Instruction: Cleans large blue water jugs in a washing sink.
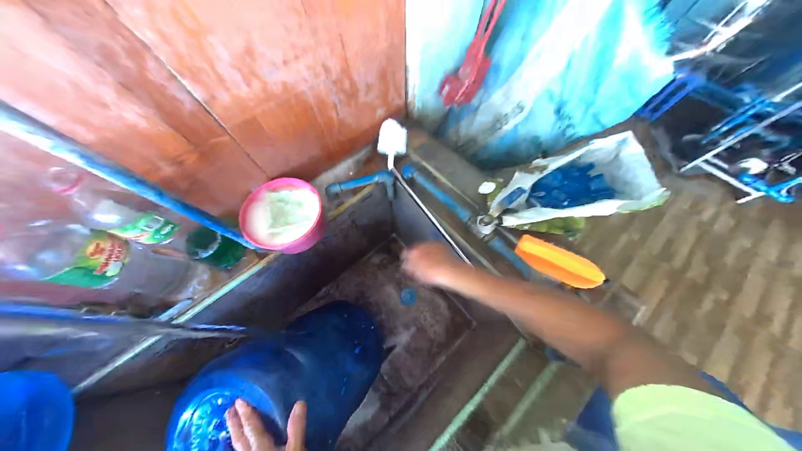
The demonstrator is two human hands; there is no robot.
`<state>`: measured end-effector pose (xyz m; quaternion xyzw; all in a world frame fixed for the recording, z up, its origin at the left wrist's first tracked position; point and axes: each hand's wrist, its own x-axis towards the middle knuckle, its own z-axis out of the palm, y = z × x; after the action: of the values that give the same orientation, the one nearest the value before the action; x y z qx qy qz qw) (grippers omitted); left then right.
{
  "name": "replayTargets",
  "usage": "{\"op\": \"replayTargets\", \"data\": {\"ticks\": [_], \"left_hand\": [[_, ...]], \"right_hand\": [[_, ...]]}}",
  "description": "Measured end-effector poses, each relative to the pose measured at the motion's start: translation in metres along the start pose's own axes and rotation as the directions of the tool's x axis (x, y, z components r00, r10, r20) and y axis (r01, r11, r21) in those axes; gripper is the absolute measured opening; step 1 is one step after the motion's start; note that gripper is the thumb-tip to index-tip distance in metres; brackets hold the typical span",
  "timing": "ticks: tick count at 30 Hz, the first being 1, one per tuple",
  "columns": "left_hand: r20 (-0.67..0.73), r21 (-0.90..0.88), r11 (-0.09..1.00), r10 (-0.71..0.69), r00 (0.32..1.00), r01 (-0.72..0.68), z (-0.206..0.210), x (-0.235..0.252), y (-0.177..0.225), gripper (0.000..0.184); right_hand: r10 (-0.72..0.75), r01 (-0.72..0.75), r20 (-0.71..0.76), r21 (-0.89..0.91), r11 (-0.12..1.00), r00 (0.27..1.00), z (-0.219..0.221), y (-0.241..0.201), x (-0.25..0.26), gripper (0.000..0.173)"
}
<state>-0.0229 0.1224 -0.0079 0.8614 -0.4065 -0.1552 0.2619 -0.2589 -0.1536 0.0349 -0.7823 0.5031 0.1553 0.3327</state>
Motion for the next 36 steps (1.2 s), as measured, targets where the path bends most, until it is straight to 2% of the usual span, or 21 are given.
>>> {"op": "replayTargets", "data": {"ticks": [2,3,5,6,7,10,12,14,16,18,19,21,23,26,28,29,31,32,33,34,36], "left_hand": [[-0.006,-0.022,0.999,-0.030,1.000,0.030,0.001,0.000,0.000,0.091],[-0.009,-0.025,0.999,-0.042,0.999,0.041,0.001,0.000,0.001,0.090],[-0.010,-0.038,0.998,-0.057,0.998,0.057,0.002,-0.001,0.004,0.089],[-0.016,-0.041,0.998,-0.054,0.998,0.053,0.003,0.000,0.005,0.089],[-0.031,-0.038,0.998,-0.054,0.998,0.053,0.005,0.002,0.006,0.089],[-0.041,-0.024,0.997,-0.073,0.996,0.072,0.010,0.004,0.009,0.090],[-0.028,-0.021,0.997,-0.077,0.997,0.076,0.012,0.004,0.011,0.089],[-0.014,-0.020,0.998,-0.067,0.998,0.067,0.013,0.002,0.012,0.088],[-0.006,-0.024,0.998,-0.057,0.998,0.057,0.012,0.000,0.017,0.086],[0.024,-0.020,0.996,-0.088,0.996,0.088,0.008,-0.001,0.025,0.083],[0.062,-0.012,0.993,-0.116,0.991,0.117,0.006,-0.002,0.030,0.082],[0.138,0.006,0.989,-0.150,0.979,0.150,0.007,0.000,0.043,0.081],[0.200,-0.008,0.991,-0.132,0.971,0.136,0.013,0.004,0.053,0.078],[0.257,-0.039,0.999,0.013,0.966,-0.003,0.022,0.011,0.068,0.068],[0.234,-0.018,0.997,0.082,0.969,-0.080,0.024,0.005,0.071,0.061],[0.150,-0.020,0.998,0.058,0.987,-0.055,0.021,-0.003,0.067,0.062],[-0.107,-0.173,0.977,-0.143,0.984,0.123,0.019,-0.022,0.045,0.079],[-0.128,-0.323,0.912,-0.307,0.943,0.253,0.017,-0.027,0.031,0.093],[-0.064,-0.470,0.806,-0.439,0.896,0.360,0.017,-0.030,0.020,0.103],[0.011,-0.585,0.696,-0.507,0.862,0.417,0.022,-0.031,0.013,0.104],[0.091,-0.693,0.580,-0.518,0.850,0.428,0.032,-0.033,0.014,0.104]], "right_hand": [[0.227,-0.244,-0.300,-0.020,0.969,0.927,-0.051,0.042,-0.030,0.047],[0.330,-0.355,-0.371,0.001,0.935,0.868,-0.070,0.065,-0.040,0.056],[0.473,-0.496,-0.363,0.036,0.868,0.803,-0.089,0.100,-0.048,0.070],[0.503,-0.510,-0.310,0.062,0.858,0.807,-0.089,0.109,-0.048,0.071],[0.507,-0.500,-0.274,0.100,0.860,0.817,-0.087,0.111,-0.042,0.070],[0.402,-0.374,-0.356,0.146,0.916,0.844,-0.074,0.112,-0.015,0.049],[0.189,-0.151,-0.398,0.123,0.981,0.898,-0.072,0.125,-0.011,0.053],[0.078,-0.066,-0.429,0.042,0.997,0.900,-0.065,0.136,-0.041,0.057],[0.150,-0.179,-0.384,-0.041,0.983,0.911,-0.043,0.146,-0.103,0.047],[0.246,-0.277,-0.239,-0.107,0.955,0.939,-0.011,0.166,-0.137,0.056],[0.255,-0.285,-0.220,-0.113,0.952,0.942,0.007,0.176,-0.144,0.061],[0.236,-0.281,-0.352,-0.082,0.956,0.906,0.036,0.191,-0.154,0.062],[0.274,-0.331,-0.484,-0.035,0.943,0.831,0.044,0.192,-0.164,0.055],[0.237,-0.258,-0.567,0.045,0.965,0.789,0.019,0.142,-0.180,0.051],[0.069,-0.039,-0.595,0.062,0.997,0.801,0.008,0.091,-0.176,0.050],[0.002,0.049,-0.586,0.072,0.996,0.810,0.005,0.059,-0.169,0.054],[-0.106,0.165,-0.544,0.060,0.985,0.832,0.008,-0.004,-0.147,0.062],[-0.165,0.213,-0.528,0.032,0.976,0.833,0.014,-0.033,-0.130,0.063],[-0.224,0.258,-0.515,-0.006,0.966,0.827,0.021,-0.062,-0.112,0.062],[-0.264,0.275,-0.502,-0.053,0.960,0.824,0.029,-0.088,-0.091,0.062],[-0.278,0.256,-0.487,-0.113,0.960,0.828,0.050,-0.132,-0.048,0.070]]}}
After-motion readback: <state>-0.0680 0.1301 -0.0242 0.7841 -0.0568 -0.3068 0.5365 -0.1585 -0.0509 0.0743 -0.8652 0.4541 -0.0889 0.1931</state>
